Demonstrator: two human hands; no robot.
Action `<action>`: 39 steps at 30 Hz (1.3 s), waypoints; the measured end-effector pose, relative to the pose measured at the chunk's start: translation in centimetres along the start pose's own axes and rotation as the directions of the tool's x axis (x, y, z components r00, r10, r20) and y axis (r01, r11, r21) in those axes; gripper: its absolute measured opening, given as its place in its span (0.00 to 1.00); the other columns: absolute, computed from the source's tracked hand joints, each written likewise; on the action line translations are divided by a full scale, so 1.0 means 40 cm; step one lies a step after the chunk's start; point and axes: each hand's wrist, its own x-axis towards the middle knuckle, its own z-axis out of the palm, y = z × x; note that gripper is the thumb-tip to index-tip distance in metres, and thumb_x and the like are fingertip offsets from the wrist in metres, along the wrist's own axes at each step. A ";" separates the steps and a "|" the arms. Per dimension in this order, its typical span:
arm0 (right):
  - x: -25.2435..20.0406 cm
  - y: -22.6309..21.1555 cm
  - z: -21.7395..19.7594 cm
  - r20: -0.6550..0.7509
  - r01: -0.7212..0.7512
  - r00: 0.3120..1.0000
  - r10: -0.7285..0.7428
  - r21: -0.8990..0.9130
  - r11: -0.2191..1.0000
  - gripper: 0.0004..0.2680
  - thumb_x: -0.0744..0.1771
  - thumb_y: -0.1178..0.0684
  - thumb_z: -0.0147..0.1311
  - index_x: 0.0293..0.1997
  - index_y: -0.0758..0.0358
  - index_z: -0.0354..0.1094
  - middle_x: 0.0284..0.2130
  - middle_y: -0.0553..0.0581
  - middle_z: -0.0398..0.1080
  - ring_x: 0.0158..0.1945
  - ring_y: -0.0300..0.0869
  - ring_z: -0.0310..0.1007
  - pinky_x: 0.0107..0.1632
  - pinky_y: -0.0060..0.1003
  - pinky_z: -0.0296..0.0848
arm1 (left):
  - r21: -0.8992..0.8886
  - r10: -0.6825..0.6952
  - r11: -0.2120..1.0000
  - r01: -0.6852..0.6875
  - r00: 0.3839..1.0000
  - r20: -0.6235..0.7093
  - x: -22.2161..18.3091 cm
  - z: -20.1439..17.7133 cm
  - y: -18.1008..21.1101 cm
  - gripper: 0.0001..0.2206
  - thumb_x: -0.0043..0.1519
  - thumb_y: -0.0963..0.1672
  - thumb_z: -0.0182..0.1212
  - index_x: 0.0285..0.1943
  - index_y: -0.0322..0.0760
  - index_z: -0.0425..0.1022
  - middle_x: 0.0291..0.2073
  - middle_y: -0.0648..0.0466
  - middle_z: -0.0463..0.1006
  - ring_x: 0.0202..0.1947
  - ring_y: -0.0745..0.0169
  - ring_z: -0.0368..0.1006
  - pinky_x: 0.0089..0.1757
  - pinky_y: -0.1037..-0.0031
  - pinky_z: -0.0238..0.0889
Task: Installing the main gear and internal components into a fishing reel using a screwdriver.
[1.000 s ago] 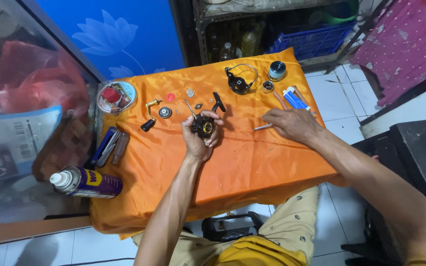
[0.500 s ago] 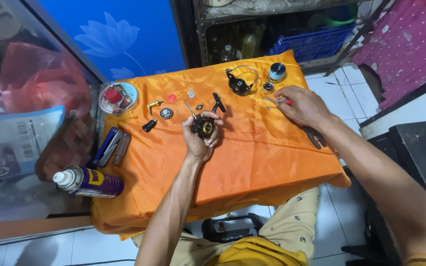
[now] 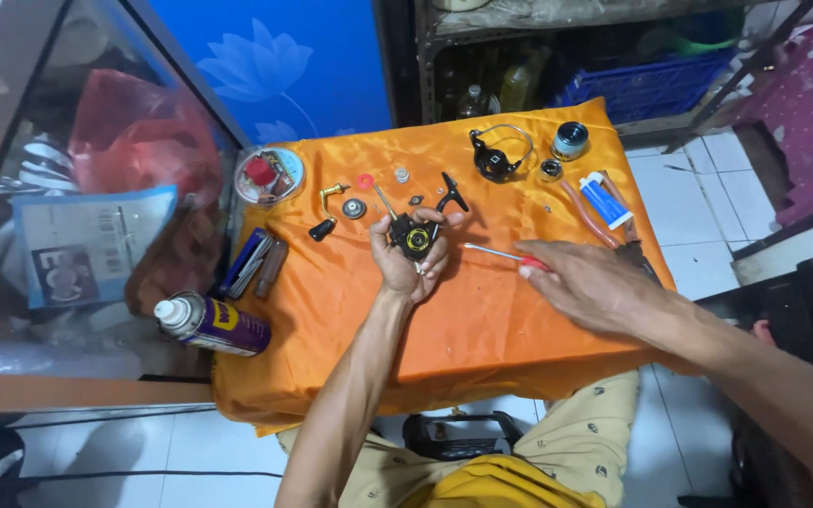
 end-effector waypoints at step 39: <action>0.047 -0.163 -0.074 0.011 -0.083 0.996 0.089 -0.251 0.964 0.13 0.67 0.39 0.44 0.54 0.39 0.73 0.40 0.50 0.80 0.47 0.54 0.79 0.49 0.56 0.77 | 0.175 0.119 0.970 -0.168 0.959 0.258 0.039 -0.101 -0.079 0.41 0.59 0.59 0.35 0.62 0.13 0.67 0.08 0.54 0.58 0.06 0.74 0.43 0.14 0.84 0.40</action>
